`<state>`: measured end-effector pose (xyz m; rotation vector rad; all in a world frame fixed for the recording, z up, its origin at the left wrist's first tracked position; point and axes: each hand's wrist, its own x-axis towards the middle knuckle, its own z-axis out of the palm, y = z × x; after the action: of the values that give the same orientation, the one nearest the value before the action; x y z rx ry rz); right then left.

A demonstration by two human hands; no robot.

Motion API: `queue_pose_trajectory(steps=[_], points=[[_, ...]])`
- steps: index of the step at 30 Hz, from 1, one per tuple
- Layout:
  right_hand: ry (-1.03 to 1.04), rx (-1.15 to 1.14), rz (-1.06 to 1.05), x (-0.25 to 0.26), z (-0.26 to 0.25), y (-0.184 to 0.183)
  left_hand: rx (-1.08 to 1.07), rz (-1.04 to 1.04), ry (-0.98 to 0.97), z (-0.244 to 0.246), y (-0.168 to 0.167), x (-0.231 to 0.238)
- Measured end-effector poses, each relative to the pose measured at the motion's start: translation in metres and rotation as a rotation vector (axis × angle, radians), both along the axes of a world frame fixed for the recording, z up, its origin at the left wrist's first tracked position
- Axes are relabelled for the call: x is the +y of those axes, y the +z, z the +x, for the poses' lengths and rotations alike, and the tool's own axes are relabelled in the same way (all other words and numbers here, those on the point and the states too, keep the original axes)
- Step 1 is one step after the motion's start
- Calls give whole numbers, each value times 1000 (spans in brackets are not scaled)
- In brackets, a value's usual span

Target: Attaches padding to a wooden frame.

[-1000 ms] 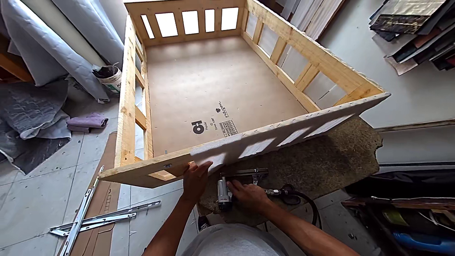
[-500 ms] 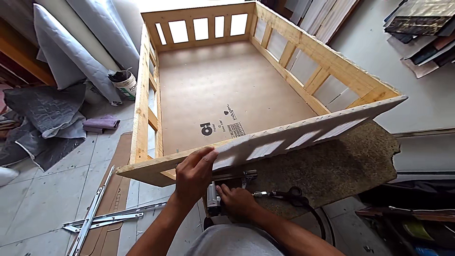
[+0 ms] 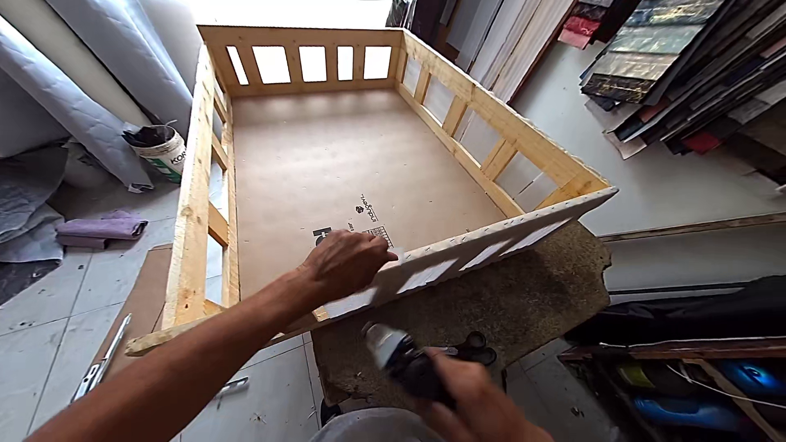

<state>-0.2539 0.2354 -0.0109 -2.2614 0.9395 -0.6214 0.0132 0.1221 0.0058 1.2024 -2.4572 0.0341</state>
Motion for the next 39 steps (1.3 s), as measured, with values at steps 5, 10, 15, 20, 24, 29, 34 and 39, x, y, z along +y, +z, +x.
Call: queue_pose_trajectory(steps=[5,10,15,20,24,29,34,39], points=[[-242,-270,336,-36,-21,63,146,412,-68,18,-6,-35],[-271,-211,397,-64,-2,81,293,726,-51,23,-14,-48],[-306,-121,391,-62,18,85,354,777,-64,26,-16,-51],[-240,-104,364,-51,41,87,428,833,-96,28,-20,-54],[-150,-122,357,-46,53,92,467,858,-86,28,-22,-55],[-108,-53,307,-38,74,86,475,830,-103,29,-24,-56],[-63,-35,313,-34,92,85,525,860,-117,32,-26,-57],[-72,-138,381,-40,44,91,568,932,-101,43,-19,-53]])
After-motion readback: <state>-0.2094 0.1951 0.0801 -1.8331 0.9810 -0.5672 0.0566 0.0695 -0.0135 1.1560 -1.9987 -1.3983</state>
